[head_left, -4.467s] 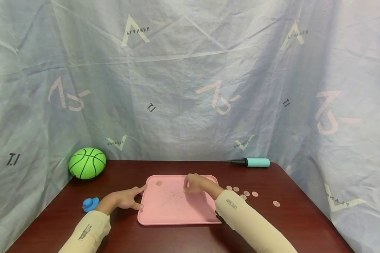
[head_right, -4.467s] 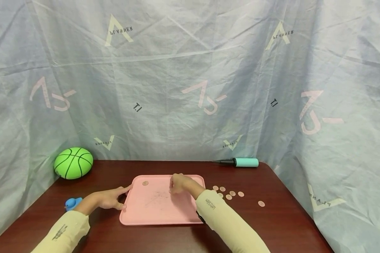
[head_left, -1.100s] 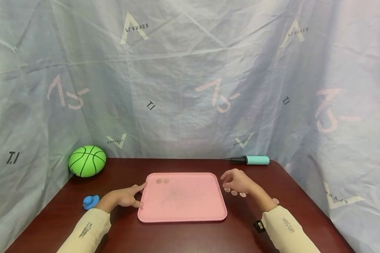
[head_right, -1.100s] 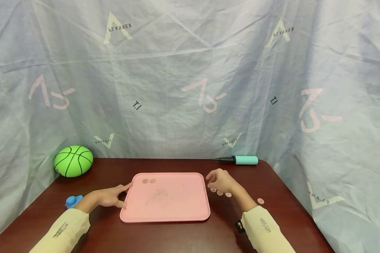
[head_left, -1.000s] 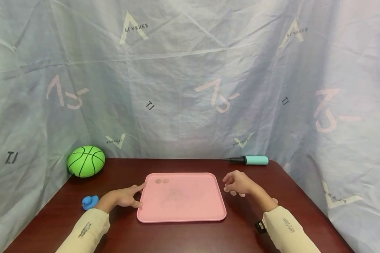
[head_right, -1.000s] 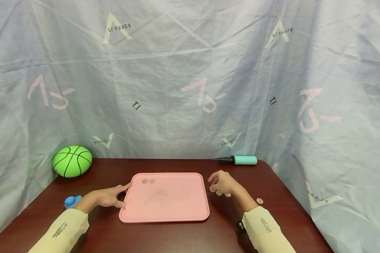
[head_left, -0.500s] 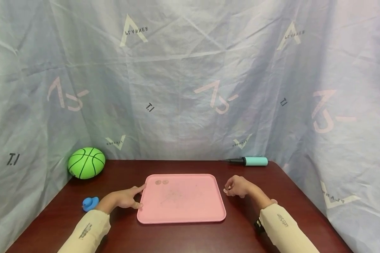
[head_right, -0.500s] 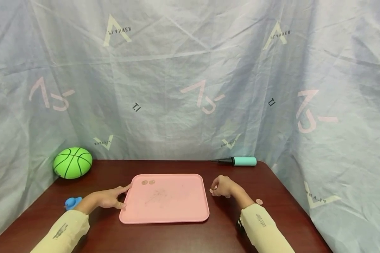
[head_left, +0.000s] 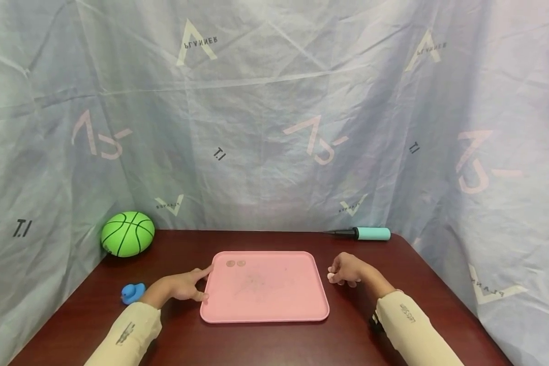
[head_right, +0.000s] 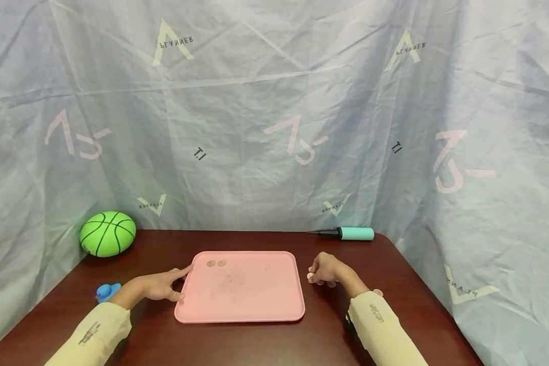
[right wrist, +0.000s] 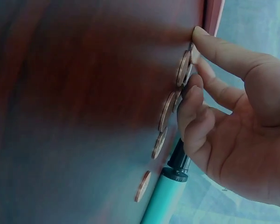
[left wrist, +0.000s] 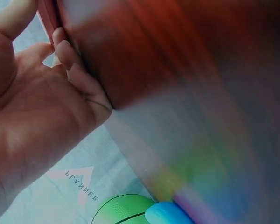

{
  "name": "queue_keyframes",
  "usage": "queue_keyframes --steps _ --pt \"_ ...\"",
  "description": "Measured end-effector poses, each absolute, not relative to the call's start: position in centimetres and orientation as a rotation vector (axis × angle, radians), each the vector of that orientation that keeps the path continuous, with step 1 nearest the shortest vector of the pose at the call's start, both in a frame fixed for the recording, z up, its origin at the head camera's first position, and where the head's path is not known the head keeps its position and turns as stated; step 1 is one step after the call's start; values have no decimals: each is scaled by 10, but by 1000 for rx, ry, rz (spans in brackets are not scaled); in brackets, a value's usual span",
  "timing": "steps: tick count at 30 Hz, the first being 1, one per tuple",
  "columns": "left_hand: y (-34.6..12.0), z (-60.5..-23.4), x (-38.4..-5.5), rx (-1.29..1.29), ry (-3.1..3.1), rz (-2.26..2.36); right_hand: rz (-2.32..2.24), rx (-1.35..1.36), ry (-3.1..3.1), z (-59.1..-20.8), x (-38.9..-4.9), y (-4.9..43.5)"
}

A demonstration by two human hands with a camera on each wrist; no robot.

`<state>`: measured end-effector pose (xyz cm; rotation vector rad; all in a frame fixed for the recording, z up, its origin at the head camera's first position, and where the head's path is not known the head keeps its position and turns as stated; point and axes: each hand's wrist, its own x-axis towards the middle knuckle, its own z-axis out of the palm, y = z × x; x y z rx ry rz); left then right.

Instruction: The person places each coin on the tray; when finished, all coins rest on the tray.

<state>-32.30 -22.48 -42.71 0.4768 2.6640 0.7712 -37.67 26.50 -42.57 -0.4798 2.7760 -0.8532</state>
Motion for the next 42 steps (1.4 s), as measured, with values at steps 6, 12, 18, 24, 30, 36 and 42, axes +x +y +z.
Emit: queue_keyframes --steps 6,12,18,24,30,36,42 --pt "-225 -427 -322 468 2666 768 -924 -533 2750 -429 -377 267" --pt "-224 -426 -322 485 2665 759 -893 -522 2721 -424 -374 265" --pt "-225 -426 -323 475 2667 767 -775 -611 2762 -421 -373 263" --pt "-224 -426 -324 486 2670 752 -744 -586 2806 -420 -372 261" --pt "-224 -427 -324 477 2666 761 -892 -512 2822 -421 -370 257" --pt "-225 -427 -323 467 2676 762 -886 -600 2913 -417 -370 244" --pt "-223 -426 -322 475 2680 770 -840 -672 2978 -413 -371 223"
